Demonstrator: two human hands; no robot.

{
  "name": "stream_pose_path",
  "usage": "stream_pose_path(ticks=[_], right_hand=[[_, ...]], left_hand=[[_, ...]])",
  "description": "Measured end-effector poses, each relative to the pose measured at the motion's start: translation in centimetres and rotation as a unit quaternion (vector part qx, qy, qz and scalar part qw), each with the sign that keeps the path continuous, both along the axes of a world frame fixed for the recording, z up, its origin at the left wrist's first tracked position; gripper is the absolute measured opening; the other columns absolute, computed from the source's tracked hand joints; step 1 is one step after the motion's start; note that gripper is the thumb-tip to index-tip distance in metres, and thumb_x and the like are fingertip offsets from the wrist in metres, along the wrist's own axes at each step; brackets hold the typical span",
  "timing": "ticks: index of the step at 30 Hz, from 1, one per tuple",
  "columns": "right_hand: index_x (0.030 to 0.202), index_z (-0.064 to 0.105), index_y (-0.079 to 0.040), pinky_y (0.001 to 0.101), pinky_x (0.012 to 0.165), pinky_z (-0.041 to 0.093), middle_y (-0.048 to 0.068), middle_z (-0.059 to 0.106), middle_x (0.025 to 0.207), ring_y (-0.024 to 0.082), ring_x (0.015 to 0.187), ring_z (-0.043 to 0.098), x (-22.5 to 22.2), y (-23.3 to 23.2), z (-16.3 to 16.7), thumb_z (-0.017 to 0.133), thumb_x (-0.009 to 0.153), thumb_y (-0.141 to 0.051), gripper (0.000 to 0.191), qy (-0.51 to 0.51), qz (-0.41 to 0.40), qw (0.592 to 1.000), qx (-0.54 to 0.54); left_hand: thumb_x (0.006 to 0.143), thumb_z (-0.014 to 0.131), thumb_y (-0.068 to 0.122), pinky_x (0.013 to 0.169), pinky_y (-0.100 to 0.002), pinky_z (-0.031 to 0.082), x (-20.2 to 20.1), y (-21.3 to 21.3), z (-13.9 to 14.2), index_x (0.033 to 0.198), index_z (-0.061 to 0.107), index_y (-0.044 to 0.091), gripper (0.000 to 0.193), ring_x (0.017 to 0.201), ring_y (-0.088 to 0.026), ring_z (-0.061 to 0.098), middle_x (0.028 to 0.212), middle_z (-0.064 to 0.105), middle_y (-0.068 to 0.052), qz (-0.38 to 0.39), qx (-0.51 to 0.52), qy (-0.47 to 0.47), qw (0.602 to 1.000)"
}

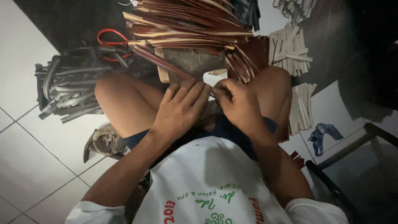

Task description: The person sits cross-legged on the floor and repeatedly peels thin strips from reddish-brown and black material pieces using a fixed blade on a wooden block. The peeled strips are placed into separate piles on the floor.

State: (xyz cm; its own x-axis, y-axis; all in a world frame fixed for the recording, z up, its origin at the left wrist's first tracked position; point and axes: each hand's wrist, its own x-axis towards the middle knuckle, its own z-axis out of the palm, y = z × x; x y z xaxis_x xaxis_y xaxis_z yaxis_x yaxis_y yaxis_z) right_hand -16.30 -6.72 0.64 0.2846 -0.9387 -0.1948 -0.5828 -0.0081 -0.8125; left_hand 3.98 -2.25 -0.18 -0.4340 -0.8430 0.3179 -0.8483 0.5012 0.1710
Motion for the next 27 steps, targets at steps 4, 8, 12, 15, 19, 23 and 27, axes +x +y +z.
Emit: stream_pose_path(ticks=[4, 8, 12, 15, 19, 23, 27], right_hand=[[0.105, 0.07, -0.001, 0.0292, 0.064, 0.056, 0.011, 0.074, 0.092, 0.015, 0.077, 0.072, 0.0, -0.2, 0.2, 0.071, 0.098, -0.015, 0.016, 0.026, 0.019, 0.999, -0.02], [0.105, 0.07, 0.0, 0.029, 0.066, 0.056, 0.011, 0.075, 0.089, 0.015, 0.076, 0.072, -2.1, 0.0, 0.4, 0.073, 0.095, -0.015, 0.018, 0.034, 0.023, 0.999, -0.016], [0.106, 0.07, 0.0, 0.0268, 0.065, 0.056, 0.009, 0.076, 0.088, 0.012, 0.076, 0.072, -3.4, 0.3, 0.1, 0.072, 0.096, -0.014, 0.017, 0.014, 0.02, 1.0, 0.016], [0.107, 0.071, -0.002, 0.0237, 0.065, 0.058, 0.006, 0.076, 0.089, 0.009, 0.077, 0.072, -3.4, 0.4, -0.4, 0.071, 0.096, -0.013, 0.016, -0.006, 0.01, 0.999, 0.04], [0.108, 0.072, -0.001, 0.024, 0.066, 0.057, 0.007, 0.077, 0.088, 0.009, 0.077, 0.072, -3.3, 0.4, -0.7, 0.072, 0.096, -0.013, 0.017, 0.0, -0.012, 0.999, 0.045], [0.107, 0.071, -0.001, 0.0247, 0.064, 0.059, 0.008, 0.077, 0.089, 0.01, 0.077, 0.073, -3.3, 0.5, -0.8, 0.071, 0.097, -0.014, 0.016, 0.0, -0.021, 0.997, 0.072], [0.108, 0.069, 0.001, 0.0267, 0.062, 0.059, 0.012, 0.076, 0.09, 0.013, 0.078, 0.074, -3.3, 0.6, -0.6, 0.072, 0.095, -0.012, 0.019, 0.072, 0.018, 0.997, 0.017]], left_hand=[[0.095, 0.062, 0.016, 0.105, -0.04, 0.044, 0.1, 0.1, -0.1, 0.136, 0.065, 0.005, 0.043, 0.132, -0.023, 0.056, 0.136, 0.062, -0.008, -0.01, 0.02, 0.017, 1.0], [0.093, 0.061, 0.018, 0.104, -0.041, 0.043, 0.2, 0.1, -0.1, 0.137, 0.065, 0.005, 0.046, 0.13, -0.023, 0.056, 0.134, 0.064, -0.008, -0.01, 0.017, 0.017, 1.0], [0.092, 0.061, 0.019, 0.104, -0.041, 0.043, 0.1, 0.2, 0.0, 0.137, 0.064, 0.005, 0.047, 0.129, -0.022, 0.057, 0.133, 0.065, -0.007, -0.012, 0.021, 0.005, 1.0], [0.093, 0.061, 0.02, 0.103, -0.04, 0.043, -0.1, 0.2, 0.2, 0.137, 0.065, 0.006, 0.046, 0.13, -0.022, 0.058, 0.132, 0.065, -0.007, -0.012, 0.017, -0.012, 1.0], [0.095, 0.061, 0.02, 0.104, -0.04, 0.042, -0.3, 0.3, 0.2, 0.135, 0.067, 0.015, 0.041, 0.129, -0.022, 0.058, 0.132, 0.066, -0.007, -0.007, 0.007, -0.002, 1.0], [0.096, 0.061, 0.021, 0.106, -0.042, 0.042, -0.4, 0.3, 0.1, 0.134, 0.067, 0.016, 0.039, 0.129, -0.022, 0.059, 0.132, 0.066, -0.007, 0.001, 0.008, 0.002, 1.0], [0.097, 0.062, 0.021, 0.108, -0.043, 0.041, -0.7, 0.5, 0.1, 0.137, 0.066, 0.017, 0.041, 0.129, -0.022, 0.059, 0.133, 0.066, -0.006, 0.009, 0.01, -0.016, 1.0]])
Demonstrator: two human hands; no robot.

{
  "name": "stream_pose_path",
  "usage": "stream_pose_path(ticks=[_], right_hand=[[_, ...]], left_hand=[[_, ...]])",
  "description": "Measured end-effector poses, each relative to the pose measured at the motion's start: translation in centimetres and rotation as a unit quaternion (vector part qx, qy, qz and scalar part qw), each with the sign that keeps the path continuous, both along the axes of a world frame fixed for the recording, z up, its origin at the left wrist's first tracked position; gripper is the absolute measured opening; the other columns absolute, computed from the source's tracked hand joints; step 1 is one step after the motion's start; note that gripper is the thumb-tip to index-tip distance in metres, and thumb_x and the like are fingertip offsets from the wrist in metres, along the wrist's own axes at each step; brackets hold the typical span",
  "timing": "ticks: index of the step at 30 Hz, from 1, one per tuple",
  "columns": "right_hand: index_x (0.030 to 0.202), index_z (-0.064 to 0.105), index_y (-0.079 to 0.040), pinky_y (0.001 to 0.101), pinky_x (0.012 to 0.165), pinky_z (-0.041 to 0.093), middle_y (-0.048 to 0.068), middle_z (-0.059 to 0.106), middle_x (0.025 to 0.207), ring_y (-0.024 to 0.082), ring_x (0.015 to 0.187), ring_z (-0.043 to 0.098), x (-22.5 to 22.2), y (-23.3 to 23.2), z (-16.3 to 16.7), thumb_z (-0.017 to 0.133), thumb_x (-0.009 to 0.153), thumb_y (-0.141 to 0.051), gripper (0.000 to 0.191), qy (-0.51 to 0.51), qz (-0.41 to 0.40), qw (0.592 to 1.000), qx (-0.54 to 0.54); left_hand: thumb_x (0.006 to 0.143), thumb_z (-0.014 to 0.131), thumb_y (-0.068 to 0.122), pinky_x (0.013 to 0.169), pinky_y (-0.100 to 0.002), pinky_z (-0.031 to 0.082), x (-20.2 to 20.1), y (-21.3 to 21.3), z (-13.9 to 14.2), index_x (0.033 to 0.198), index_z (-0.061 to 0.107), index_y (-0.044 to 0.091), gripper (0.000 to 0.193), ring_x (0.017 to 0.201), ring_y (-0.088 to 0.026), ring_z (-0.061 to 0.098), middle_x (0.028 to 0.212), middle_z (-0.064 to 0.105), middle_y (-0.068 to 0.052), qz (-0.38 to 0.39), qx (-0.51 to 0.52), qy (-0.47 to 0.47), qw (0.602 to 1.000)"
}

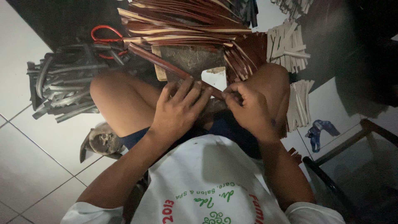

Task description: The person sits cross-legged on the floor and repeatedly peels thin strips from reddish-brown and black material pieces using a fixed blade on a wooden block. The peeled strips are placed into separate piles on the floor.

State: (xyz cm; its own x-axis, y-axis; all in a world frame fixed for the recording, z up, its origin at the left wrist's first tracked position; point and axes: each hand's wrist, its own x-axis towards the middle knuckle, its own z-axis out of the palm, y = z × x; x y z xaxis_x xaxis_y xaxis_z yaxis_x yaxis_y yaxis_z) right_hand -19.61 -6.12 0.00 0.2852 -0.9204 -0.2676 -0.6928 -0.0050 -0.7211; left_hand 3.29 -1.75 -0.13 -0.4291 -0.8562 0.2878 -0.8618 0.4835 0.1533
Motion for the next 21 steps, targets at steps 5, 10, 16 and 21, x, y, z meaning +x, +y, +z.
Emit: stream_pose_path(ticks=[5, 10, 16, 21], right_hand=[[0.105, 0.07, 0.0, 0.0299, 0.068, 0.059, 0.012, 0.077, 0.095, 0.017, 0.082, 0.076, 0.5, 0.7, 0.3, 0.072, 0.096, -0.01, 0.014, -0.05, -0.012, 0.997, -0.064], [0.108, 0.072, -0.002, 0.0321, 0.074, 0.059, 0.014, 0.076, 0.099, 0.021, 0.087, 0.075, -0.2, 0.7, -0.2, 0.076, 0.094, -0.012, 0.017, -0.023, 0.002, 0.996, -0.086], [0.118, 0.078, -0.012, 0.0361, 0.077, 0.058, 0.015, 0.068, 0.108, 0.024, 0.09, 0.068, -1.6, 1.9, 0.0, 0.079, 0.093, -0.013, 0.025, 0.035, 0.077, 0.971, -0.225], [0.125, 0.08, -0.013, 0.0393, 0.071, 0.056, 0.011, 0.066, 0.112, 0.024, 0.099, 0.069, 0.0, 4.4, 1.0, 0.08, 0.086, -0.011, 0.039, 0.196, 0.113, 0.924, -0.307]], left_hand=[[0.096, 0.06, 0.028, 0.108, -0.049, 0.041, -0.5, 0.3, 0.1, 0.14, 0.064, 0.027, 0.044, 0.129, -0.027, 0.058, 0.13, 0.064, -0.009, -0.001, 0.001, -0.012, 1.0], [0.096, 0.059, 0.035, 0.102, -0.049, 0.042, -0.8, 0.3, 0.0, 0.142, 0.064, 0.024, 0.047, 0.131, -0.031, 0.057, 0.133, 0.063, -0.013, -0.004, 0.016, 0.005, 1.0], [0.095, 0.058, 0.03, 0.104, -0.048, 0.042, -1.0, 0.2, 0.2, 0.141, 0.063, 0.027, 0.046, 0.134, -0.028, 0.055, 0.135, 0.062, -0.011, 0.002, 0.024, -0.025, 0.999], [0.096, 0.058, 0.031, 0.101, -0.052, 0.043, -1.3, 0.2, 0.2, 0.141, 0.063, 0.025, 0.046, 0.131, -0.03, 0.056, 0.133, 0.061, -0.012, 0.002, 0.018, -0.005, 1.0]])
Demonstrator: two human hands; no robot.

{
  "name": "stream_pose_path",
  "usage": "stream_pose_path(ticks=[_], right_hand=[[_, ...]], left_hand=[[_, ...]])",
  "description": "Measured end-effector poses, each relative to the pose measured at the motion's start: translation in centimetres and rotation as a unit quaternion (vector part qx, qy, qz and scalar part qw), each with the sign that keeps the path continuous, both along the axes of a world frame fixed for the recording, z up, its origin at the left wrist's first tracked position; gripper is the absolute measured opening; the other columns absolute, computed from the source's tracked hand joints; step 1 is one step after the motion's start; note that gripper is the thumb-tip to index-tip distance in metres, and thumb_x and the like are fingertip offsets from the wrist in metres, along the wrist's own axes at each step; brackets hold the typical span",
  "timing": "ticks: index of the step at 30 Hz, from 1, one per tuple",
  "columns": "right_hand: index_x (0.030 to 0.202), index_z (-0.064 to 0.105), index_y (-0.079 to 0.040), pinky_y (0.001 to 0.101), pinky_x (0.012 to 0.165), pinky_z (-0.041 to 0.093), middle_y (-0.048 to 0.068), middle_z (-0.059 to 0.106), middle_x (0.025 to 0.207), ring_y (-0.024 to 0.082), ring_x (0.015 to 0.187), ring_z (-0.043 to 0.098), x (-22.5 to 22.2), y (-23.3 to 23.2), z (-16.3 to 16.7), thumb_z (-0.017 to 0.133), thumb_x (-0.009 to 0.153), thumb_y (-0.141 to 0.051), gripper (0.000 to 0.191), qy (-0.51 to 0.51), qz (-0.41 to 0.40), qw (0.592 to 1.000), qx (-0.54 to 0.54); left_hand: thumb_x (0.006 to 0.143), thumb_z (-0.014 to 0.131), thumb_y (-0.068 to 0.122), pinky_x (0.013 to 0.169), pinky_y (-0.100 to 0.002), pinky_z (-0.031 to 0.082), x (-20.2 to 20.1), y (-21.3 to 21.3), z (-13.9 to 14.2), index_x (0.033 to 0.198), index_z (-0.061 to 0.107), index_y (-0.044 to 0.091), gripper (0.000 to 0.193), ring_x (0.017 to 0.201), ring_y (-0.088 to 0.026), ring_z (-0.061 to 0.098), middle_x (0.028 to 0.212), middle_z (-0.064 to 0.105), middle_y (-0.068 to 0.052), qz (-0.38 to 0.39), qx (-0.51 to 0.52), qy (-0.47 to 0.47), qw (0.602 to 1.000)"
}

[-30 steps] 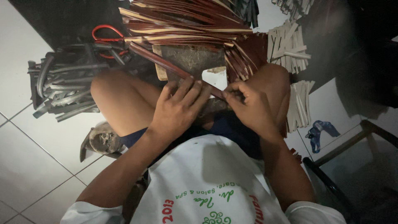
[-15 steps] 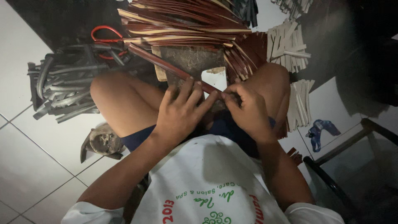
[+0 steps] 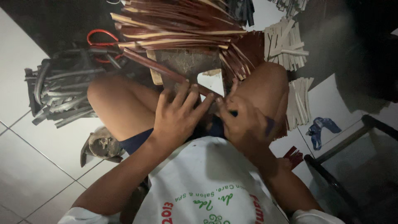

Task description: The person sits cross-legged on the floor and repeatedly peels thin strips from reddish-brown and black material pieces using a fixed blade on a wooden block. The peeled strips are placed into separate piles on the floor.

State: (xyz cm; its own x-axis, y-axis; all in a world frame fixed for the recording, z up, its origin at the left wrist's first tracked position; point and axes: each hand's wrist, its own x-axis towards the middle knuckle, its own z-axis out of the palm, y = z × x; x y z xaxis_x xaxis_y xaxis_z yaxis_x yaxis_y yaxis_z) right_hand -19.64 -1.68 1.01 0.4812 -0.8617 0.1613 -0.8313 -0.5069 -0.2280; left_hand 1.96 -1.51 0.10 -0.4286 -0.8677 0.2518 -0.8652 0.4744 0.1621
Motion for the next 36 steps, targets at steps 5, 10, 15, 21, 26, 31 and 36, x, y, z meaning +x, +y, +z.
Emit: stream_pose_path(ticks=[5, 10, 15, 21, 26, 31, 36], right_hand=[[0.122, 0.075, -0.016, 0.0422, 0.086, 0.058, 0.02, 0.06, 0.127, 0.035, 0.111, 0.067, -1.0, -1.5, 0.0, 0.078, 0.085, -0.014, 0.037, -0.07, 0.038, 0.997, 0.002], [0.131, 0.07, -0.008, 0.0392, 0.088, 0.058, 0.018, 0.061, 0.127, 0.031, 0.106, 0.068, -0.1, -2.4, -0.3, 0.071, 0.099, -0.008, 0.031, -0.24, -0.071, 0.956, 0.15], [0.122, 0.07, -0.002, 0.0464, 0.086, 0.049, 0.018, 0.061, 0.118, 0.036, 0.099, 0.063, 2.0, -2.1, -0.3, 0.075, 0.091, -0.006, 0.032, -0.128, -0.022, 0.992, 0.0], [0.108, 0.069, -0.001, 0.04, 0.08, 0.049, 0.013, 0.068, 0.099, 0.029, 0.092, 0.063, 1.4, -2.2, 0.7, 0.076, 0.094, -0.009, 0.017, -0.217, -0.044, 0.965, 0.143], [0.111, 0.068, 0.001, 0.0255, 0.079, 0.054, 0.004, 0.072, 0.099, 0.01, 0.089, 0.065, -0.1, -0.3, 0.9, 0.068, 0.097, -0.018, 0.023, -0.384, -0.149, 0.806, 0.425], [0.111, 0.07, 0.002, 0.0254, 0.08, 0.051, 0.003, 0.068, 0.097, 0.011, 0.09, 0.061, -1.6, 3.0, 0.8, 0.068, 0.099, -0.015, 0.021, -0.398, -0.143, 0.822, 0.382], [0.103, 0.073, -0.001, 0.029, 0.075, 0.053, 0.004, 0.072, 0.087, 0.014, 0.082, 0.065, -3.6, 4.7, 1.7, 0.069, 0.09, -0.021, 0.024, -0.271, -0.286, 0.808, 0.437]], left_hand=[[0.096, 0.059, 0.027, 0.098, -0.051, 0.043, 0.2, 0.0, -0.4, 0.145, 0.061, 0.027, 0.049, 0.132, -0.027, 0.056, 0.135, 0.061, -0.01, 0.006, 0.0, 0.004, 1.0], [0.095, 0.061, 0.024, 0.098, -0.05, 0.044, 0.3, -0.2, -0.4, 0.143, 0.06, 0.026, 0.048, 0.132, -0.029, 0.056, 0.134, 0.062, -0.009, 0.006, 0.01, 0.036, 0.999], [0.091, 0.069, 0.015, 0.093, -0.045, 0.046, 0.4, 0.4, 0.2, 0.133, 0.065, 0.013, 0.042, 0.121, -0.027, 0.063, 0.129, 0.066, -0.008, 0.057, 0.053, 0.174, 0.982], [0.098, 0.07, 0.018, 0.078, -0.031, 0.059, -2.2, 3.4, 0.6, 0.121, 0.068, 0.005, 0.027, 0.089, -0.019, 0.075, 0.102, 0.075, -0.01, 0.186, 0.277, 0.48, 0.811], [0.097, 0.071, 0.018, 0.069, -0.027, 0.055, -3.6, 2.9, -0.6, 0.107, 0.069, 0.0, 0.021, 0.076, -0.011, 0.069, 0.089, 0.074, -0.007, 0.255, 0.428, 0.747, 0.439], [0.089, 0.071, 0.014, 0.057, -0.032, 0.058, -1.6, 2.5, -0.8, 0.09, 0.068, 0.003, 0.011, 0.065, -0.013, 0.069, 0.078, 0.074, -0.007, 0.278, 0.383, 0.776, 0.416], [0.095, 0.073, 0.007, 0.068, -0.023, 0.051, 0.5, 1.1, 0.3, 0.089, 0.07, 0.0, 0.009, 0.073, -0.008, 0.062, 0.084, 0.07, -0.003, 0.259, 0.259, 0.783, 0.503]])
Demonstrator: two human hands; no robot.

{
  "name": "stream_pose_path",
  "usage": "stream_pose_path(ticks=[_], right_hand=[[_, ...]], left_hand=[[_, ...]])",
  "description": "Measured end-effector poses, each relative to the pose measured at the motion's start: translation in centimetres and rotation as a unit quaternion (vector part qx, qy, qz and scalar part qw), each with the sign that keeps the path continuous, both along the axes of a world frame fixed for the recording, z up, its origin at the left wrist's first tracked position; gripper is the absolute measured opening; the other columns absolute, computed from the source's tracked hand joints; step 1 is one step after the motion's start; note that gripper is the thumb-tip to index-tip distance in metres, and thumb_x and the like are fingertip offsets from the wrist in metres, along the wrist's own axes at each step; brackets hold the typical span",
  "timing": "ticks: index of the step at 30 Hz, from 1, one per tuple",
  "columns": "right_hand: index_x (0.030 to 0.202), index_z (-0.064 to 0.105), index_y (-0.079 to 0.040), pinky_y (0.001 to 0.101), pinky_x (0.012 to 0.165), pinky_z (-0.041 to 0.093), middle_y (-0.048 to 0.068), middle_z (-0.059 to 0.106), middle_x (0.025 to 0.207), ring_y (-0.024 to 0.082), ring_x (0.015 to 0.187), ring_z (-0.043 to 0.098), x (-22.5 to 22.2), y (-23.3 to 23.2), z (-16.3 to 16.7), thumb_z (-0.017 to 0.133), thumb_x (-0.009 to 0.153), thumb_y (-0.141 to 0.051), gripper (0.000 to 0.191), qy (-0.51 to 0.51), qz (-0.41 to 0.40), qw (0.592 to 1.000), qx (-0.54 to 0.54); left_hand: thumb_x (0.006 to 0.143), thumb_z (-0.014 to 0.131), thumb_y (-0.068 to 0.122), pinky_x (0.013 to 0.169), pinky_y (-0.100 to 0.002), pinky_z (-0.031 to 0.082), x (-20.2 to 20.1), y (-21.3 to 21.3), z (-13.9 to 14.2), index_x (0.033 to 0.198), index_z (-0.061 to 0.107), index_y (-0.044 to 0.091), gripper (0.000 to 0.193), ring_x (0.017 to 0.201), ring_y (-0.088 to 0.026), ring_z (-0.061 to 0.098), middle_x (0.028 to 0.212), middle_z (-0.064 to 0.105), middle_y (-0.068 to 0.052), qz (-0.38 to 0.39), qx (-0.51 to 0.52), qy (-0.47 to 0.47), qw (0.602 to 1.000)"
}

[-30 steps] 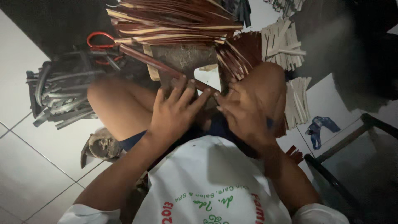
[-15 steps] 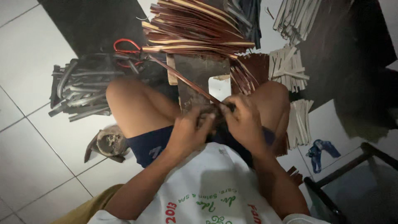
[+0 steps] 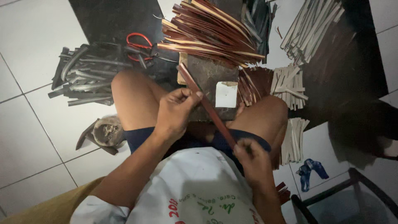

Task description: The person sits cross-legged on the floor and repeatedly peels thin strips from reddish-brown and black material pieces using a fixed blade on a wooden block. The peeled strips are placed into separate piles on the floor.

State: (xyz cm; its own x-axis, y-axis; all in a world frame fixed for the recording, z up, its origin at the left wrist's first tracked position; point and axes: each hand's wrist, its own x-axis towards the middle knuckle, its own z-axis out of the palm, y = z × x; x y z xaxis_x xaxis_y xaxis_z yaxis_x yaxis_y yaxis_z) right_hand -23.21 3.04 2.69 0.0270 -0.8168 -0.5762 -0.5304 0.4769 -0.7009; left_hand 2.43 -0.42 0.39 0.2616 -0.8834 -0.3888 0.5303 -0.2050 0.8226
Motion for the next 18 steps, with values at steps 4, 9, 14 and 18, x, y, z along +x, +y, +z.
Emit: stream_pose_path(ticks=[4, 9, 14, 18], right_hand=[[0.099, 0.074, -0.001, 0.0298, 0.075, 0.051, 0.003, 0.068, 0.081, 0.014, 0.078, 0.064, -1.8, 2.0, 0.7, 0.069, 0.089, -0.022, 0.024, 0.062, -0.033, 0.996, 0.05], [0.1, 0.07, 0.002, 0.0311, 0.065, 0.047, 0.003, 0.06, 0.077, 0.014, 0.068, 0.054, -3.4, 3.4, -0.5, 0.067, 0.09, -0.008, 0.015, -0.044, -0.157, 0.984, 0.076], [0.107, 0.065, 0.003, 0.0293, 0.063, 0.049, 0.006, 0.062, 0.077, 0.014, 0.068, 0.059, -6.0, 2.0, -0.4, 0.063, 0.095, -0.004, 0.014, -0.188, -0.17, 0.966, -0.055], [0.111, 0.059, 0.0, 0.0286, 0.065, 0.054, 0.007, 0.066, 0.082, 0.015, 0.069, 0.063, -10.6, -3.7, 0.0, 0.06, 0.096, -0.004, 0.016, -0.153, -0.193, 0.953, -0.175]], left_hand=[[0.095, 0.072, 0.007, 0.064, -0.025, 0.048, 1.0, -2.1, 1.2, 0.089, 0.07, 0.0, 0.01, 0.069, -0.008, 0.059, 0.082, 0.069, -0.003, 0.033, 0.006, 0.038, 0.999], [0.098, 0.069, 0.011, 0.071, -0.025, 0.053, -0.8, -4.4, 3.1, 0.095, 0.072, -0.001, 0.012, 0.076, -0.008, 0.062, 0.087, 0.071, -0.002, 0.029, -0.038, -0.021, 0.999], [0.108, 0.056, 0.024, 0.085, -0.027, 0.056, -1.9, -6.0, 5.3, 0.119, 0.07, 0.0, 0.03, 0.095, -0.011, 0.067, 0.105, 0.073, -0.004, -0.097, -0.091, -0.156, 0.979], [0.107, 0.048, 0.028, 0.096, -0.028, 0.051, -2.6, -6.0, 5.8, 0.137, 0.055, 0.002, 0.04, 0.113, -0.012, 0.061, 0.128, 0.064, -0.004, -0.118, -0.105, -0.134, 0.978]])
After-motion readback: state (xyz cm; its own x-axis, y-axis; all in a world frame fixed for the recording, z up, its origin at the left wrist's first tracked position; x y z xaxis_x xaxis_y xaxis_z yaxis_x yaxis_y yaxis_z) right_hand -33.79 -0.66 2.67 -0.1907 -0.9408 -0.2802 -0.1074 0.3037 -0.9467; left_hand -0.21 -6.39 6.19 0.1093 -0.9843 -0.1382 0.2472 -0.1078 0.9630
